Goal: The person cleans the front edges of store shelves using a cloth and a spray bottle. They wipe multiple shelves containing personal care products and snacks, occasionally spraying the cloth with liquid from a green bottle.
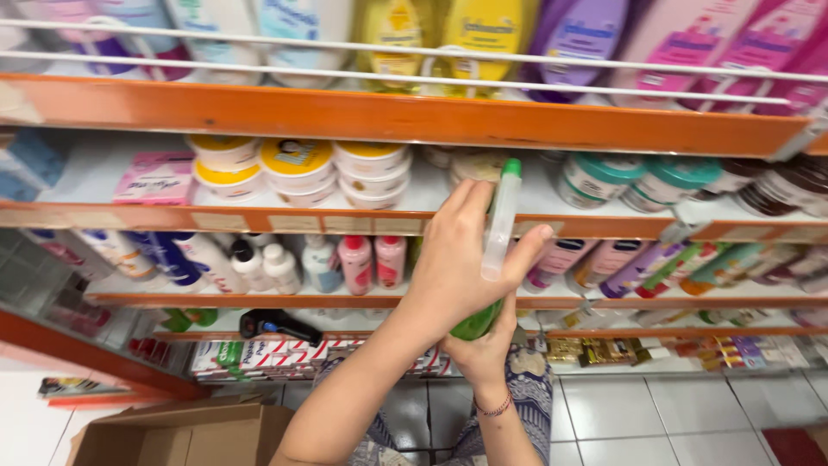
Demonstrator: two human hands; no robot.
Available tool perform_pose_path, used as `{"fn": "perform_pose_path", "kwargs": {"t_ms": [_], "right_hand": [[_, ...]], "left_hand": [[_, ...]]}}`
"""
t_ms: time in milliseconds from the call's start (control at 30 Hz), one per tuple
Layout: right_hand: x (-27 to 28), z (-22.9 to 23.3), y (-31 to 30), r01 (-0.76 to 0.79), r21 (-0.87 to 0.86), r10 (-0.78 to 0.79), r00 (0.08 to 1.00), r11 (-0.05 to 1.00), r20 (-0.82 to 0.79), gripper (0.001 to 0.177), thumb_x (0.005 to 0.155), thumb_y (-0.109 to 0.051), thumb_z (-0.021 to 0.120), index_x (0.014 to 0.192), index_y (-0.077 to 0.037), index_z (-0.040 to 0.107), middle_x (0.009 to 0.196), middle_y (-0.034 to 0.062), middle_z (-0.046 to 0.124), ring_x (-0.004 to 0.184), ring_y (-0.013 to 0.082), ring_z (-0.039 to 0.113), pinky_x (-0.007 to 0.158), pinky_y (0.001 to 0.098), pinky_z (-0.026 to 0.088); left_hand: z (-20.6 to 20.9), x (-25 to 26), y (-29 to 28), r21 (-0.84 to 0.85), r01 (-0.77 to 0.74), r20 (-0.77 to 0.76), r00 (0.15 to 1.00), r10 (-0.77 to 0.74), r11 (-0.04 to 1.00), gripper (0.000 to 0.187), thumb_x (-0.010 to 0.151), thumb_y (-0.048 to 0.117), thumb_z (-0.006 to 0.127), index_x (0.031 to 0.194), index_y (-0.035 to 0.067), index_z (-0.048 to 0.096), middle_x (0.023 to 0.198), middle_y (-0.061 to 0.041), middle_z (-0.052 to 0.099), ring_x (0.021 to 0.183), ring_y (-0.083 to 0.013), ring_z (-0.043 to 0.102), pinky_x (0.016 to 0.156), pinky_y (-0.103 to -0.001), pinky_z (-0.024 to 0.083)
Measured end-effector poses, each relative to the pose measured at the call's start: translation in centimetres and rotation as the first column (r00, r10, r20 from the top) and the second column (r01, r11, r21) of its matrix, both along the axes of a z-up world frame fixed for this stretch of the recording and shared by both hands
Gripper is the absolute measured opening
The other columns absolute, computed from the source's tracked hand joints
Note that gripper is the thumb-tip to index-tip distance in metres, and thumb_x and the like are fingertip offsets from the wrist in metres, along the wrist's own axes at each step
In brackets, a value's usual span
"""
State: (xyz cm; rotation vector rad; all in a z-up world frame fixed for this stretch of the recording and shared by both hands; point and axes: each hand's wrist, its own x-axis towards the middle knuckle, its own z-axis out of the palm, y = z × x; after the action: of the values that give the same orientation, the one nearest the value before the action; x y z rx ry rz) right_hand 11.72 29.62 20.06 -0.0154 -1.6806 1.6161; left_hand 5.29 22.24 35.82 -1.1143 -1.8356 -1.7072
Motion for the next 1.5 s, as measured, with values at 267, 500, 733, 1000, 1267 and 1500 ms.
{"fn": "perform_pose_path", "kwargs": {"t_ms": [267,500,733,1000,1267,1500], "right_hand": [[3.4,0.6,4.6,0.157,-0.029,-0.158,0.986,0.987,-0.053,0.103,0.067,-0.020,0.092,0.151,0.001,0.038,0.138,0.0100,0.058,0.123,0.0187,0.060,0.104,0.0316,0.050],[5.5,0.5,7.8,0.291,-0.027,-0.292,0.955,0.956,-0.050,0.100,0.068,-0.017,0.092,0.151,0.001,0.040,0.135,0.0100,0.060,0.120,0.0192,0.060,0.104,0.0316,0.049],[6.1,0.3,7.9,0.223,-0.026,-0.223,0.975,0.974,-0.011,0.095,0.065,-0.012,0.093,0.145,0.002,0.043,0.131,0.0102,0.061,0.117,0.0202,0.062,0.101,0.0336,0.052],[2.6,2.0,2.8,-0.059,0.061,0.051,0.992,0.996,0.118,0.104,0.060,-0.015,0.092,0.150,0.000,0.041,0.131,0.0120,0.063,0.122,0.0202,0.063,0.107,0.0351,0.051],[-2.4,4.1,-4.9,-0.208,0.330,0.185,0.978,0.921,0.099,0.101,0.060,-0.021,0.092,0.148,0.000,0.046,0.142,0.0141,0.060,0.132,0.0249,0.060,0.115,0.0391,0.047],[-5.8,4.6,-11.4,-0.343,0.320,0.318,0.939,0.883,0.130,0.102,0.058,-0.020,0.093,0.147,0.000,0.046,0.141,0.0139,0.059,0.131,0.0247,0.061,0.114,0.0387,0.048]], "left_hand": [[-0.2,2.2,7.0,-0.123,0.132,0.042,0.991,-0.128,0.984,0.044,0.085,0.035,0.078,0.096,-0.003,0.060,0.094,-0.020,0.060,0.088,-0.0419,0.064,0.076,-0.048,0.054],[0.1,3.8,11.6,-0.136,0.230,0.024,0.973,-0.229,0.964,0.042,0.085,0.035,0.077,0.096,-0.003,0.062,0.096,-0.020,0.062,0.090,-0.0405,0.065,0.078,-0.047,0.054],[-0.2,3.9,10.2,-0.092,0.243,0.030,0.970,-0.242,0.966,0.044,0.086,0.036,0.078,0.100,-0.003,0.062,0.093,-0.018,0.063,0.084,-0.0374,0.066,0.077,-0.045,0.054],[-1.0,0.5,1.5,0.032,-0.064,-0.028,0.998,0.065,0.997,0.033,0.090,0.024,0.078,0.100,-0.002,0.063,0.092,-0.019,0.066,0.085,-0.0380,0.068,0.077,-0.043,0.055],[-1.2,-2.8,-8.9,0.053,-0.288,0.013,0.958,0.288,0.956,0.026,0.091,0.019,0.074,0.097,-0.002,0.061,0.090,-0.015,0.065,0.081,-0.0327,0.066,0.075,-0.039,0.053],[-1.6,-5.1,-16.4,0.065,-0.387,0.046,0.922,0.385,0.920,0.024,0.093,0.018,0.073,0.096,-0.002,0.060,0.088,-0.015,0.064,0.080,-0.0310,0.066,0.075,-0.038,0.052]]}}
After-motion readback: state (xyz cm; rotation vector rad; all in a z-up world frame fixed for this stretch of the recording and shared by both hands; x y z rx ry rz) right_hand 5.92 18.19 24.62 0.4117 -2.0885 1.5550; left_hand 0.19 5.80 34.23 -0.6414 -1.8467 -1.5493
